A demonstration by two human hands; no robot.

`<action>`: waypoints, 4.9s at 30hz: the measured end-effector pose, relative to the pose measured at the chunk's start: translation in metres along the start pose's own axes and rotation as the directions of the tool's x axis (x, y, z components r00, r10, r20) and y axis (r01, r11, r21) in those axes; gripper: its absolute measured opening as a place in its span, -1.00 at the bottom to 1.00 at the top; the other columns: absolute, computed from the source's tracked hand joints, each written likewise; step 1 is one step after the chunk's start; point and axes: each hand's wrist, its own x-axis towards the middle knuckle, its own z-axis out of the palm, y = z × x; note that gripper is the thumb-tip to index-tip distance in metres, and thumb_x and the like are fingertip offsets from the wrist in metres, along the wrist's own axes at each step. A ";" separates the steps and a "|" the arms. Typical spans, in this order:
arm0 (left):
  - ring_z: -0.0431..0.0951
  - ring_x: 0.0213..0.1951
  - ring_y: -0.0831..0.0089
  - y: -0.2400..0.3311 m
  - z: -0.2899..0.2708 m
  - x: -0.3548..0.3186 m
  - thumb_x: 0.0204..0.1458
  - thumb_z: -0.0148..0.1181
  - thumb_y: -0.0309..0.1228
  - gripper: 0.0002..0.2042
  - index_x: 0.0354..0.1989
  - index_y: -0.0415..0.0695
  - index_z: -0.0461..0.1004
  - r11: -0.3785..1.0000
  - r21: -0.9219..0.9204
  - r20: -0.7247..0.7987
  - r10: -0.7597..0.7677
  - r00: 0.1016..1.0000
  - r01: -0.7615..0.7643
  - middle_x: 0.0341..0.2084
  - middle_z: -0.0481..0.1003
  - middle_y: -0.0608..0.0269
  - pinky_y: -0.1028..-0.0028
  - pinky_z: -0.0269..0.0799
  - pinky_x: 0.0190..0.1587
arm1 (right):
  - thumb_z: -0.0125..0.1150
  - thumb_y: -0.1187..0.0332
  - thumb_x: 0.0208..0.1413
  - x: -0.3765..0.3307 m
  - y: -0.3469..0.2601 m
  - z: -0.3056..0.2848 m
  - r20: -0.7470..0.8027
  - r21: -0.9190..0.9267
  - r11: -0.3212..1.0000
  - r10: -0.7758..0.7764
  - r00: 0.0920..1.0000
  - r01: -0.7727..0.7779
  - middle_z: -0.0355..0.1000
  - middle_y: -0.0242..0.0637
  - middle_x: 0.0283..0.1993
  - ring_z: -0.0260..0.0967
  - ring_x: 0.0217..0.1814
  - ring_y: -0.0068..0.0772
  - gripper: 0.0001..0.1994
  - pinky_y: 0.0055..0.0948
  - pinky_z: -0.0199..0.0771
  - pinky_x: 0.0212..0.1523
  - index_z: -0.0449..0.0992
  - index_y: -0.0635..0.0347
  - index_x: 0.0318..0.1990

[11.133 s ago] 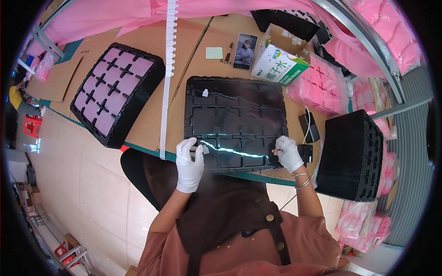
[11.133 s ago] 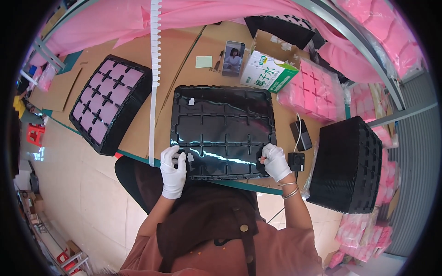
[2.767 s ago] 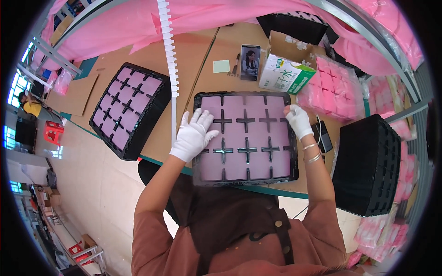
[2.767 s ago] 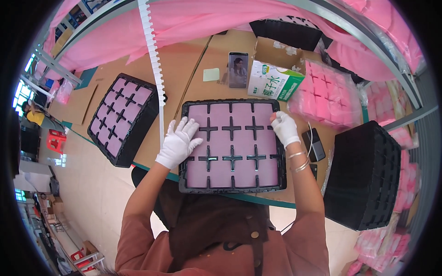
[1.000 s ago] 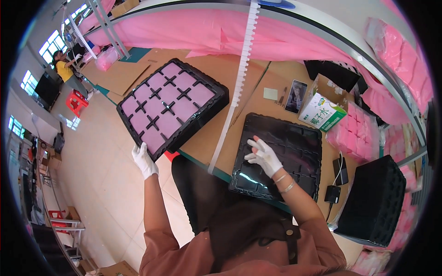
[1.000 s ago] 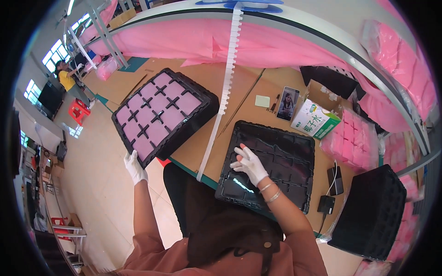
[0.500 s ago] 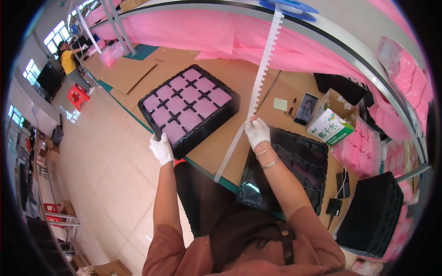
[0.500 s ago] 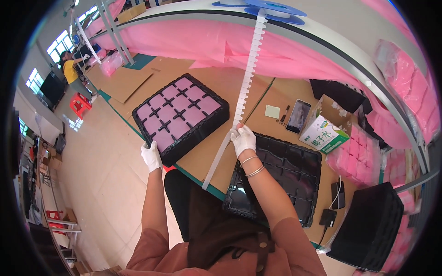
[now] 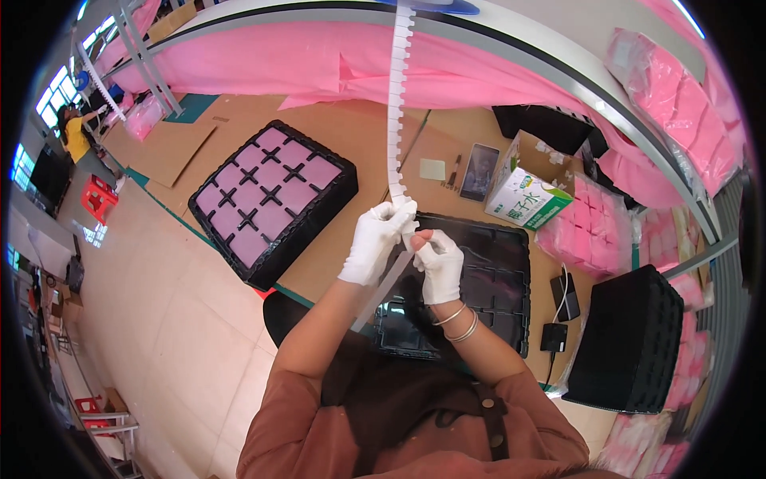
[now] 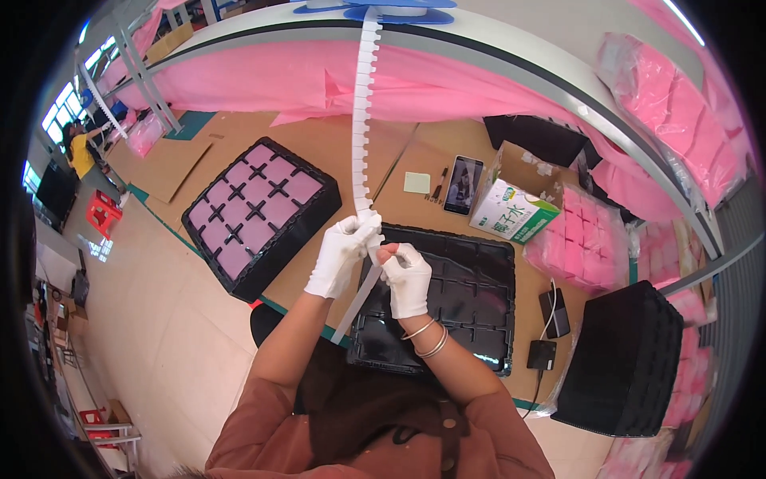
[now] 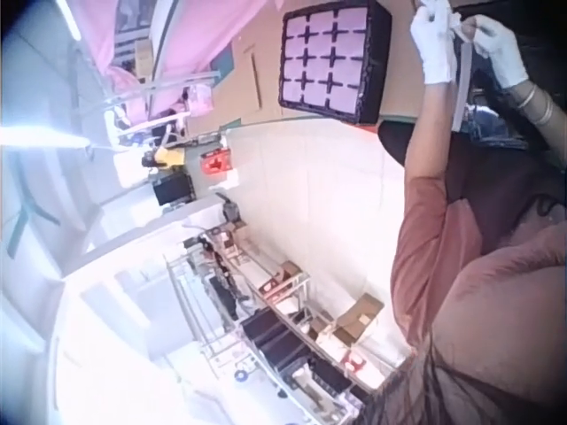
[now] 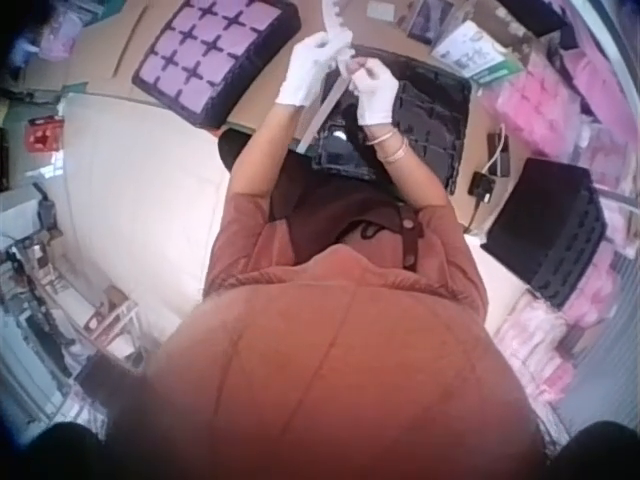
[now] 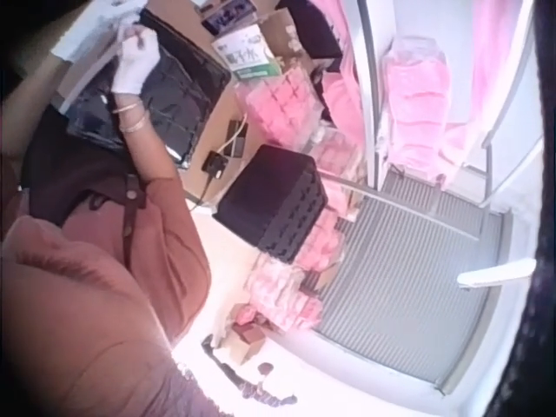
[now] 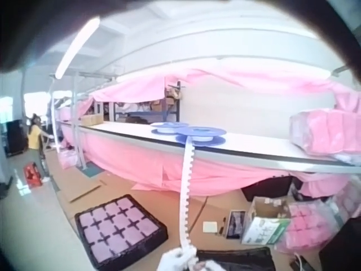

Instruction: The person assembles black plastic trays by hand, inserting pink foam inserts and small white plastic components into them.

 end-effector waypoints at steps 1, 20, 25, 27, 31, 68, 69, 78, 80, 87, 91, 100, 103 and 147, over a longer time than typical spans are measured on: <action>0.31 -0.58 0.78 0.005 -0.001 0.000 0.02 0.28 -0.28 -0.83 -0.33 -0.11 0.51 1.000 0.015 -0.001 -0.021 1.000 0.021 -0.54 0.47 0.47 0.73 0.11 -0.53 | 0.29 0.48 -0.02 -0.001 0.000 -0.001 0.003 -0.099 0.952 -0.290 0.957 0.289 0.35 -0.41 -0.39 0.30 -0.48 -0.60 -0.91 -0.62 0.28 -0.44 0.51 0.23 -0.36; 0.35 -0.50 0.84 0.017 -0.032 0.000 0.11 0.17 -0.25 -0.84 -0.34 -0.07 0.49 0.996 0.071 -0.151 0.067 0.986 -0.057 -0.42 0.52 0.50 0.72 0.05 -0.55 | 0.31 0.34 -0.01 0.077 0.038 -0.022 0.279 -0.501 0.803 -0.202 0.939 0.322 0.45 -0.29 -0.23 0.42 -0.26 -0.51 -0.75 -0.51 0.40 -0.27 0.49 0.25 -0.20; 0.27 -0.53 0.83 0.013 -0.015 -0.008 0.09 0.19 -0.28 -0.85 -0.36 -0.09 0.50 0.994 0.028 -0.075 0.105 0.992 -0.104 -0.46 0.50 0.50 0.73 0.05 -0.54 | 0.28 0.34 0.06 0.030 -0.004 0.016 0.285 0.067 0.998 -0.032 0.958 0.013 0.43 -0.49 -0.29 0.32 -0.23 -0.69 -0.82 -0.65 0.29 -0.18 0.51 0.24 -0.25; 0.27 -0.53 0.84 0.010 -0.005 -0.013 0.07 0.22 -0.29 -0.84 -0.38 -0.11 0.51 0.989 0.076 -0.093 0.137 0.986 -0.130 -0.52 0.48 0.48 0.73 0.08 -0.52 | 0.29 0.40 0.03 0.033 -0.002 0.013 0.284 0.114 0.993 -0.039 0.958 0.006 0.43 -0.49 -0.32 0.31 -0.28 -0.71 -0.85 -0.65 0.28 -0.23 0.50 0.24 -0.27; 0.28 -0.55 0.82 0.017 0.015 -0.008 0.06 0.23 -0.28 -0.82 -0.40 -0.14 0.52 0.982 0.053 -0.189 0.188 0.964 -0.181 -0.54 0.48 0.47 0.72 0.10 -0.52 | 0.28 0.43 0.02 0.030 0.004 0.003 0.238 0.153 0.987 0.008 0.971 -0.046 0.42 -0.51 -0.37 0.29 -0.36 -0.72 -0.89 -0.67 0.27 -0.32 0.50 0.21 -0.32; 0.37 -0.53 0.72 0.032 0.029 0.012 0.03 0.23 -0.23 -0.77 -0.36 -0.17 0.52 0.996 0.090 0.033 0.007 0.999 -0.009 -0.49 0.52 0.35 0.68 0.15 -0.53 | 0.34 0.56 -0.17 0.010 -0.023 0.000 -0.051 -0.463 0.541 -0.807 0.588 0.702 0.37 -0.36 -0.35 0.34 -0.36 -0.50 -0.90 -0.55 0.32 -0.36 0.56 0.26 -0.44; 0.33 -0.56 0.74 0.025 0.027 0.018 0.04 0.22 -0.23 -0.77 -0.35 -0.16 0.52 0.998 0.013 0.005 0.056 0.998 -0.056 -0.48 0.53 0.36 0.68 0.10 -0.55 | 0.34 0.57 -0.18 0.008 -0.023 -0.003 -0.061 -0.380 0.602 -0.774 0.631 0.702 0.37 -0.35 -0.35 0.34 -0.36 -0.48 -0.90 -0.54 0.33 -0.36 0.56 0.25 -0.44; 0.43 -0.46 0.77 0.024 0.004 0.018 0.07 0.19 -0.22 -0.77 -0.29 -0.14 0.53 0.979 0.177 -0.162 0.128 0.978 -0.099 -0.46 0.53 0.43 0.70 0.05 -0.54 | 0.33 0.40 -0.25 0.090 -0.015 -0.219 -0.038 -0.931 0.355 -0.325 0.945 0.084 0.45 -0.14 -0.37 0.40 -0.25 -0.13 -0.92 -0.30 0.40 -0.19 0.55 0.16 -0.62; 0.48 -0.35 0.71 0.023 0.002 0.020 0.10 0.15 -0.25 -0.80 -0.18 -0.05 0.52 0.977 0.207 -0.123 0.083 0.989 -0.056 -0.36 0.53 0.47 0.71 0.19 -0.43 | 0.38 0.41 -0.30 0.095 -0.006 -0.241 -0.078 -0.992 0.122 -0.291 0.954 -0.043 0.44 -0.16 -0.32 0.39 -0.20 -0.11 -0.89 -0.28 0.41 -0.17 0.54 0.16 -0.63; 0.46 -0.38 0.67 0.016 0.026 0.026 0.09 0.19 -0.25 -0.76 -0.23 -0.17 0.52 0.981 0.132 -0.054 0.151 0.987 -0.142 -0.40 0.52 0.39 0.67 0.28 -0.37 | 0.41 0.35 -0.25 0.115 0.009 -0.228 -0.134 -0.964 0.264 -0.625 0.769 0.046 0.43 -0.12 -0.19 0.37 -0.07 -0.05 -0.72 -0.22 0.38 -0.04 0.54 0.18 -0.31; 0.44 -0.44 0.64 0.012 0.044 0.016 0.07 0.21 -0.24 -0.73 -0.33 -0.26 0.53 0.982 0.031 -0.079 0.189 0.979 -0.187 -0.49 0.50 0.33 0.64 0.31 -0.37 | 0.29 0.33 0.01 0.073 -0.037 -0.089 0.102 -0.295 0.874 -0.372 0.923 0.385 0.51 -0.31 -0.27 0.42 -0.22 -0.53 -0.81 -0.53 0.39 -0.20 0.53 0.27 -0.28; 0.32 -0.45 0.79 0.020 0.062 0.012 0.10 0.19 -0.27 -0.78 -0.29 -0.20 0.51 0.931 0.241 -0.051 0.294 0.954 -0.274 -0.43 0.48 0.46 0.71 0.15 -0.42 | 0.29 0.51 -0.02 0.041 -0.035 -0.016 0.061 0.263 0.953 -0.173 0.983 0.152 0.46 -0.47 -0.34 0.35 -0.25 -0.66 -0.88 -0.64 0.34 -0.21 0.52 0.29 -0.30; 0.33 -0.50 0.75 0.036 0.058 0.012 0.09 0.17 -0.29 -0.77 -0.20 -0.20 0.50 0.980 0.180 0.010 0.085 0.996 -0.085 -0.41 0.50 0.40 0.70 0.15 -0.49 | 0.30 0.59 -0.08 0.034 -0.035 -0.014 -0.030 0.234 0.920 -0.317 0.948 0.315 0.42 -0.49 -0.34 0.33 -0.31 -0.67 -0.91 -0.65 0.32 -0.27 0.52 0.26 -0.40; 0.47 -0.20 0.42 -0.164 -0.042 -0.114 0.05 0.14 -0.56 -0.74 -0.06 -0.24 0.37 0.831 0.532 -0.190 0.304 0.934 -0.162 -0.13 0.37 0.14 0.48 0.41 -0.13 | 0.29 0.48 -0.24 -0.094 0.009 -0.253 0.141 -0.990 -0.032 -0.217 0.966 0.137 0.38 -0.26 -0.33 0.35 -0.25 -0.14 -0.92 -0.23 0.39 -0.25 0.51 0.14 -0.51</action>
